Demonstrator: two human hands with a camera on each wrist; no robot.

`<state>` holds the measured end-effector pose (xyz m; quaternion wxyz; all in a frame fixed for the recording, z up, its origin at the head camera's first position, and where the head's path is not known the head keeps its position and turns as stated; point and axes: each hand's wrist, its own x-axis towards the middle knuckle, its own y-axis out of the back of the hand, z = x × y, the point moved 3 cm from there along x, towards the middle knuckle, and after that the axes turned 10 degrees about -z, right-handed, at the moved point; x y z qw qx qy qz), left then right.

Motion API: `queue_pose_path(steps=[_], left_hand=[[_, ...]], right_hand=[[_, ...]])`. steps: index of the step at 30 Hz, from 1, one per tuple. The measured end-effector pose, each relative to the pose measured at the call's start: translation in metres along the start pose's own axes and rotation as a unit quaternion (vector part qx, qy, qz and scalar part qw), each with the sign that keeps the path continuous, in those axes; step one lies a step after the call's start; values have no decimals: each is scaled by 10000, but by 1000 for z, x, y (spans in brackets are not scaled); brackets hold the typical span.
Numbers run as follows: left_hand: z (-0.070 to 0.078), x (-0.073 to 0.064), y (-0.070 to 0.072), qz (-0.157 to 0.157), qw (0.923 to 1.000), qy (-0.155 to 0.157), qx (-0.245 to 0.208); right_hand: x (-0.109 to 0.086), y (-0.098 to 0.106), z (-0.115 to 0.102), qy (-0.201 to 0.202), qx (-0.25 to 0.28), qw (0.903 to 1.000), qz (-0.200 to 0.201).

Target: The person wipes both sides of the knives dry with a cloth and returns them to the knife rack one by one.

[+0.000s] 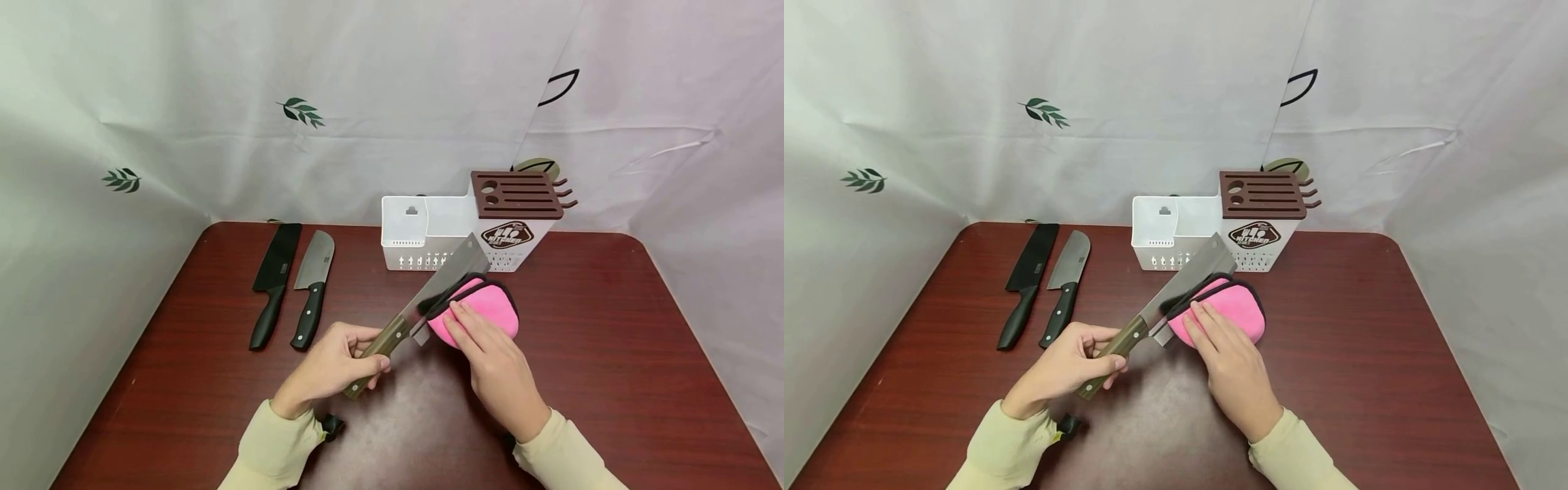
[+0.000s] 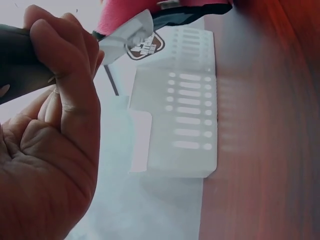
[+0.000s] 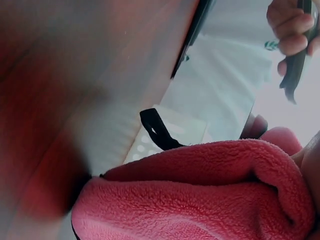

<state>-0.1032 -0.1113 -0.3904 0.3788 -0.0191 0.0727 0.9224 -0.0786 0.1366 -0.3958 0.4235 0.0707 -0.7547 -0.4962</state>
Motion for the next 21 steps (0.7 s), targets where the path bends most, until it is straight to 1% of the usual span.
queue_pose_path(steps=[6, 9, 12, 16, 21], left_hand=[[3, -9, 6, -47, 9996, 108, 254], [3, -14, 10, -133, 9996, 81, 250], [3, -18, 12, -219, 9996, 21, 187], [3, -23, 14, -226, 9997, 43, 11], [5, -27, 19, -117, 9998, 127, 51]], right_hand=[[-5, 4, 16, -700, 68, 9972, -249], [-7, 6, 24, -1004, 36, 9948, -174], [-9, 9, 31, -1214, -49, 9926, -41], [-9, 12, 39, -1331, -87, 9909, 161], [-10, 18, 46, -1343, -43, 9901, 403]])
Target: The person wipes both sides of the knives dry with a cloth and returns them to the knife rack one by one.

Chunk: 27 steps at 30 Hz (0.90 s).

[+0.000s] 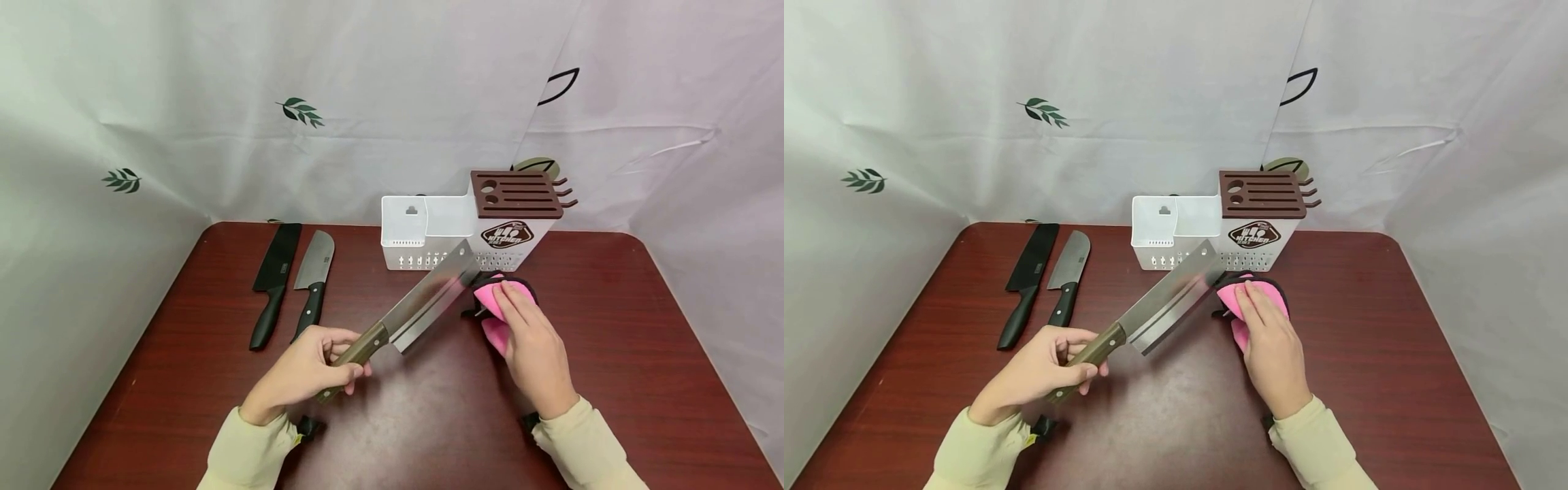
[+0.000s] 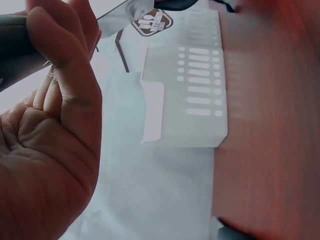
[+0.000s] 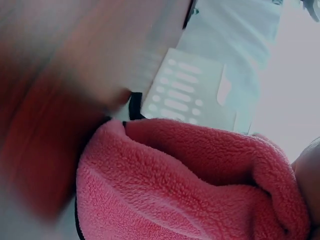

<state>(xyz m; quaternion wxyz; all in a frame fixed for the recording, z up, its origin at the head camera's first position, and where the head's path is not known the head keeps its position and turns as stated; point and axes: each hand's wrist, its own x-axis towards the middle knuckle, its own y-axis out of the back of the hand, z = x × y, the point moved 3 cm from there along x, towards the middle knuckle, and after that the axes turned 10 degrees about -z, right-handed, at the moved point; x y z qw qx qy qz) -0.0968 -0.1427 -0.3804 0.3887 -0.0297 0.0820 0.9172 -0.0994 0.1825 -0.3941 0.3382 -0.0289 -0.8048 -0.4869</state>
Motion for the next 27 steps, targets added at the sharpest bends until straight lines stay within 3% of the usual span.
queue_pose_path(steps=[8, 13, 19, 22, 27], left_hand=[[19, -6, 15, 431, 9963, 512, 535], [42, -12, 31, 867, 9866, 603, 1241], [76, -18, 49, 1371, 9623, 420, 2310], [91, -17, 55, 1516, 9481, 176, 2788], [110, -13, 67, 1931, 9173, -226, 3475]], right_hand=[[-2, 11, 12, -179, 4, 9995, 241], [-4, 17, 19, -367, -35, 9991, 206], [-5, 23, 24, -510, -39, 9986, 112], [-6, 24, 26, -558, -60, 9984, 88], [-7, 25, 28, -611, -59, 9981, 69]])
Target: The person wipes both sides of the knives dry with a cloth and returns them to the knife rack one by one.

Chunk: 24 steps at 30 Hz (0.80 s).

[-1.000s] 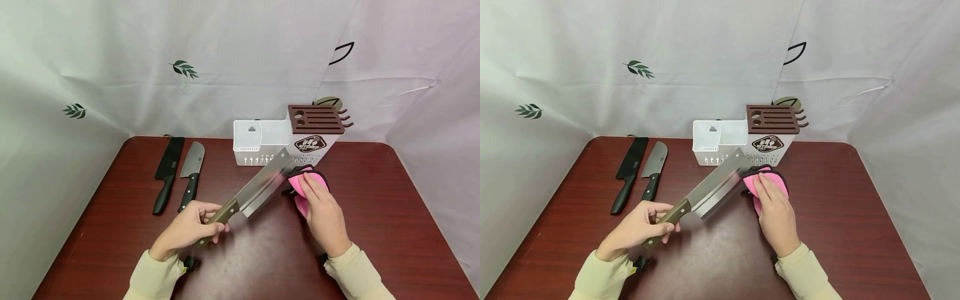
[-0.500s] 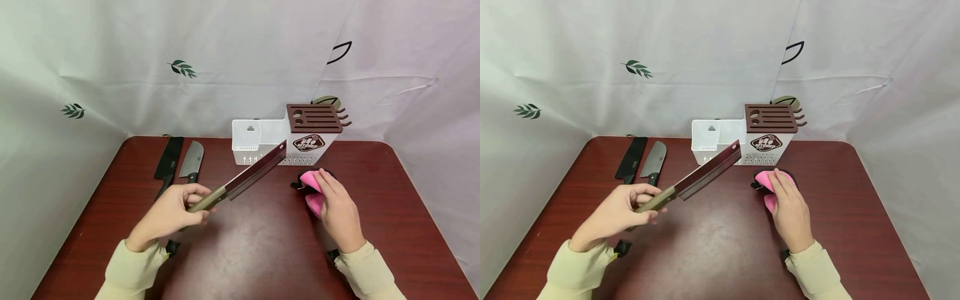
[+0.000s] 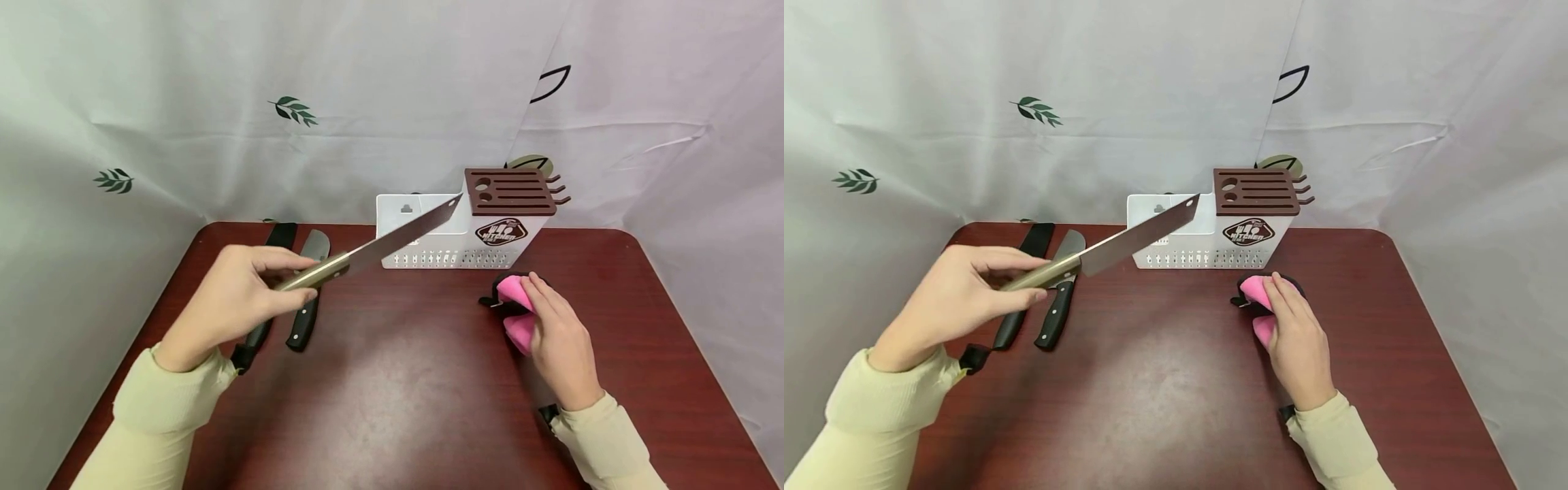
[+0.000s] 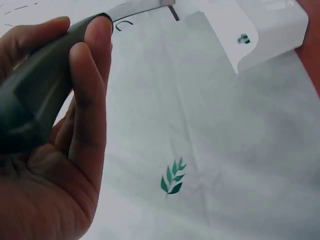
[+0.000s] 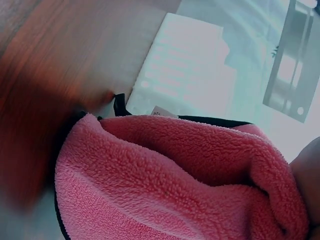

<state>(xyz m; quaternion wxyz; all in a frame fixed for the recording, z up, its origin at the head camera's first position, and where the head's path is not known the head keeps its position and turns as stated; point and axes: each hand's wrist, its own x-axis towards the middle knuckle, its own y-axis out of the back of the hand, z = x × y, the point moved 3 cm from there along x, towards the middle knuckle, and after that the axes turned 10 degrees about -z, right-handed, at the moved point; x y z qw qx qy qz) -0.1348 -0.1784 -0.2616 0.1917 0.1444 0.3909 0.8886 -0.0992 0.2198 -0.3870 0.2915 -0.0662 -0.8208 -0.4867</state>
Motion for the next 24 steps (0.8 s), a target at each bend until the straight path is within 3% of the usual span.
queue_pose_path(steps=[6, 10, 16, 24], left_hand=[[11, 17, 25, 670, 9964, 33, 525], [19, 31, 41, 889, 9936, 45, 692], [28, 57, 54, 846, 9927, -217, 830], [40, 97, 72, 881, 9948, -155, 484]], right_hand=[[3, 0, 0, 0, 24, 10000, 64], [3, 0, 1, -39, 16, 9999, 92], [4, 0, 2, -58, 2, 9999, 116], [6, 1, 1, -72, 8, 9999, 118]])
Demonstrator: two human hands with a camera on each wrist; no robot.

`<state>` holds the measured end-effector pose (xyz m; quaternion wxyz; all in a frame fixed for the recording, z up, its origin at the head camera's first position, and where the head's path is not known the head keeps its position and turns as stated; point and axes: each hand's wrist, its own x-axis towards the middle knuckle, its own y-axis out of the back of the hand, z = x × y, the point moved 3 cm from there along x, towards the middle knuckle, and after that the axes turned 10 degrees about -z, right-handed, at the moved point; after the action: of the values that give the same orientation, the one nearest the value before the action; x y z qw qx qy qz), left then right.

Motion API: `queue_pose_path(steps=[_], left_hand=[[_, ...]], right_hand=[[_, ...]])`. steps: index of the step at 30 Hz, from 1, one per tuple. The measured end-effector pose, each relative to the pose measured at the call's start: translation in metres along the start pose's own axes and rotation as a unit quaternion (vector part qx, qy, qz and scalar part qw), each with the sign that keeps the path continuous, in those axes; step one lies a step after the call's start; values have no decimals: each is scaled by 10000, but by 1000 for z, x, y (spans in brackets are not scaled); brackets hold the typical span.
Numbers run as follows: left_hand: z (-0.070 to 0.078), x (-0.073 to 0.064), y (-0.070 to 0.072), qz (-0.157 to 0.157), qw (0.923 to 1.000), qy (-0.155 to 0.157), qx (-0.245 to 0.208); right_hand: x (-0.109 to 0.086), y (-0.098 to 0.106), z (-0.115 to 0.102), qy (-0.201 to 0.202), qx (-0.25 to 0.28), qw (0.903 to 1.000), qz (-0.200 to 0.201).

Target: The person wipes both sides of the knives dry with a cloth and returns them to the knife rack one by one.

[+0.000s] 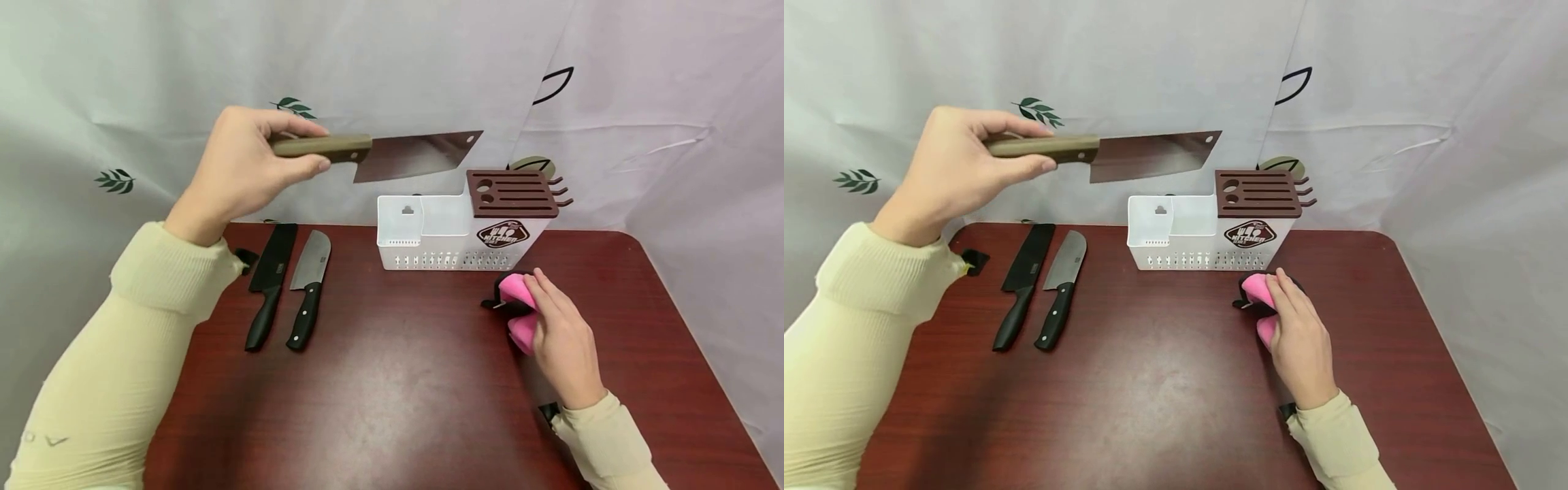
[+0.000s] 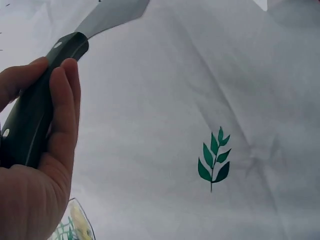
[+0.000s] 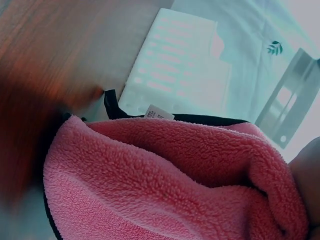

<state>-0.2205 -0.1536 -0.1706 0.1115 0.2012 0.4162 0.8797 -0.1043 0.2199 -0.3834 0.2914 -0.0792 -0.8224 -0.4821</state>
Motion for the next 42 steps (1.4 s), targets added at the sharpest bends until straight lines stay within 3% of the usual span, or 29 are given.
queue_pose_path(steps=[4, 9, 15, 22, 30, 42], left_hand=[[8, 22, 3, -204, 9995, 56, 253], [22, 47, 2, -462, 9971, -90, 599], [38, 71, -3, -676, 9953, -194, 669], [57, 88, -10, -979, 9890, -406, 1036], [67, 100, -15, -1199, 9797, -542, 1510], [88, 129, -14, -1211, 9883, -84, 923]], right_hand=[[1, 0, -1, -45, 12, 10000, -25], [3, 0, -1, -77, -25, 9999, -68], [1, 1, -2, -102, -14, 9999, -51], [-3, 3, -3, -180, -6, 9998, -6], [-4, 3, -3, -166, 34, 9999, 29], [-5, 5, -5, -81, 84, 9999, -21]])
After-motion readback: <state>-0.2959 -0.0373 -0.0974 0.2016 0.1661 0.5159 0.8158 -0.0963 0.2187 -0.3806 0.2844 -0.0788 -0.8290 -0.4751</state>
